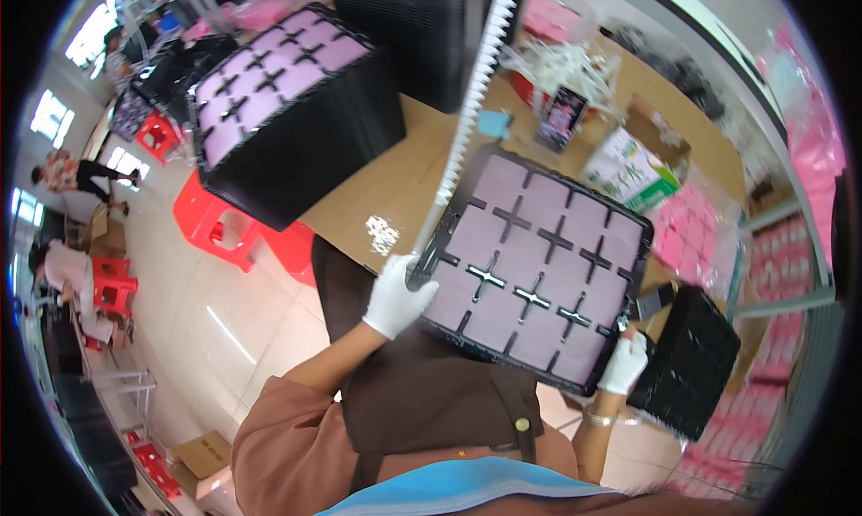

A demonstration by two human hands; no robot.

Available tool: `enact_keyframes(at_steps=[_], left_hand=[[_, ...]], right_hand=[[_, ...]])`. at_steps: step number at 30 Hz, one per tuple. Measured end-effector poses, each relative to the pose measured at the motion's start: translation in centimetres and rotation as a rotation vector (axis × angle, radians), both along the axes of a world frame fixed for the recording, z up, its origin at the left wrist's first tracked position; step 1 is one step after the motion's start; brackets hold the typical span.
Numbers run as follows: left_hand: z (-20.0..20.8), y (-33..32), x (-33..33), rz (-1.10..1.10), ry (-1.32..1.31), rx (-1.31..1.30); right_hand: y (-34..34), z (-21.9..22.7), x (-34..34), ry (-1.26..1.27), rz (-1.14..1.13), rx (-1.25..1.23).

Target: The person assembles components into a black plastic tray by hand, applying adhesive tape and placing pink foam inserts into the tray.

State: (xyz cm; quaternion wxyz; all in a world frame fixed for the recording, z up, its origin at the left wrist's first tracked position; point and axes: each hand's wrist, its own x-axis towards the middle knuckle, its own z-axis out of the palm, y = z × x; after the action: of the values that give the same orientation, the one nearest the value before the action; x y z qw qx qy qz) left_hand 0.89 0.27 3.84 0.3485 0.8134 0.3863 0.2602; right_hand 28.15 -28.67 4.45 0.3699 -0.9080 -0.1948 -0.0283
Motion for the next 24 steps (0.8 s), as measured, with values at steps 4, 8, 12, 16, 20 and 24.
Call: enact_keyframes(at_steps=[4, 8, 12, 16, 20, 24], left_hand=[[5.2, 1.9, -3.2, 0.115, -0.631, -0.641], [10.0, 9.5, -9.7, 0.417, -0.734, -0.351], [15.4, 15.9, -16.2, 0.483, -0.837, -0.203], [17.5, 19.0, -16.2, 0.564, -0.865, -0.263], [15.7, 22.5, -19.1, 0.651, -0.824, -0.240], [12.5, 26.4, -22.4, 0.745, -0.563, -0.136]], right_hand=[[4.2, 5.2, -0.4, 0.122, 0.175, 0.480], [12.8, 13.9, -2.4, 0.572, 0.662, 0.925], [17.4, 20.9, -5.1, 0.967, 1.475, 1.316], [17.1, 26.3, -6.6, 0.985, 1.753, 1.410], [17.3, 28.1, -7.2, 0.834, 2.254, 1.488], [14.7, 24.8, -6.8, 0.674, 2.204, 1.437]])
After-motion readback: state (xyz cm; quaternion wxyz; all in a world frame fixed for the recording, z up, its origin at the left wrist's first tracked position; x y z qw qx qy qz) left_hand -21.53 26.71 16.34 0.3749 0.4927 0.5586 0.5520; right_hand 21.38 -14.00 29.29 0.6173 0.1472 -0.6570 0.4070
